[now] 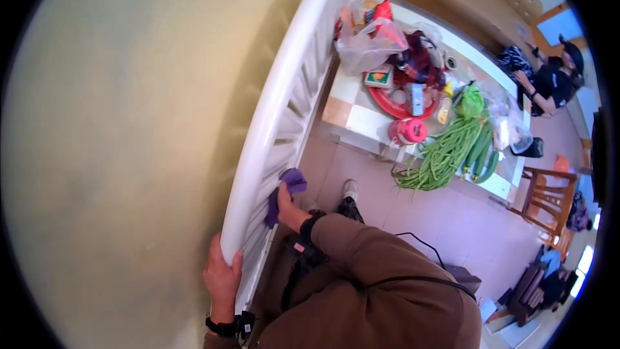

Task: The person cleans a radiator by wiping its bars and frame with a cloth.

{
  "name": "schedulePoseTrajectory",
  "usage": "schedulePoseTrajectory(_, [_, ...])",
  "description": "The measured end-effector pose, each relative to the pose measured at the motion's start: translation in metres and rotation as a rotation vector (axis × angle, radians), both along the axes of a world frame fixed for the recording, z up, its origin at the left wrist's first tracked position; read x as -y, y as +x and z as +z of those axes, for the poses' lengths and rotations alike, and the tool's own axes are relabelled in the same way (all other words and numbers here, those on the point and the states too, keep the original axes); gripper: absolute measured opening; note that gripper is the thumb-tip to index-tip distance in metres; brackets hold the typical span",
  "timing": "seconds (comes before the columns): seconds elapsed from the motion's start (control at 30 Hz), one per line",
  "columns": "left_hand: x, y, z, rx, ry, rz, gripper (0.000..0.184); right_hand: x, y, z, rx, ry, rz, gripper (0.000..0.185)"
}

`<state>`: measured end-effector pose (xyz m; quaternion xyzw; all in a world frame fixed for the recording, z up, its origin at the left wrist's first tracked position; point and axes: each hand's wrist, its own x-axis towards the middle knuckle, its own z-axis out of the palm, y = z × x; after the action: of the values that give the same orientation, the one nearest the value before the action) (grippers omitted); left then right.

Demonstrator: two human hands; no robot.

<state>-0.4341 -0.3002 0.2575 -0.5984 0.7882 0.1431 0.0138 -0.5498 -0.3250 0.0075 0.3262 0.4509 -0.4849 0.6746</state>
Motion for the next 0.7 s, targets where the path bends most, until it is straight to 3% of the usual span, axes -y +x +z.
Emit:
schedulePoseTrajectory(0.07, [0.000, 0.002, 0.000, 0.025, 0.007, 0.013, 0.054, -0.007, 0.011, -0.035, 0.017, -0.064, -0.004, 0.072])
schedulePoseTrajectory(0.17, [0.000, 0.006, -0.003, 0.025, 0.004, 0.015, 0.055, -0.016, 0.054, -0.138, 0.019, -0.048, 0.081, 0.069])
schedulePoseTrajectory(0.23, [0.000, 0.004, 0.001, 0.054, 0.035, -0.011, 0.056, -0.026, 0.058, -0.141, 0.076, -0.191, -0.028, 0.062])
schedulePoseTrajectory(0.3, [0.000, 0.004, 0.000, 0.028, 0.024, -0.006, 0.056, -0.021, 0.058, -0.137, 0.064, -0.113, 0.038, 0.063])
schedulePoseTrajectory(0.43, [0.003, 0.002, 0.002, -0.030, -0.027, -0.046, 0.058, -0.022, 0.045, -0.084, 0.141, -0.105, 0.067, 0.061])
schedulePoseTrajectory(0.7, [0.001, -0.001, -0.002, -0.017, -0.142, -0.077, 0.055, -0.039, 0.010, 0.125, 0.148, -0.143, 0.209, 0.036])
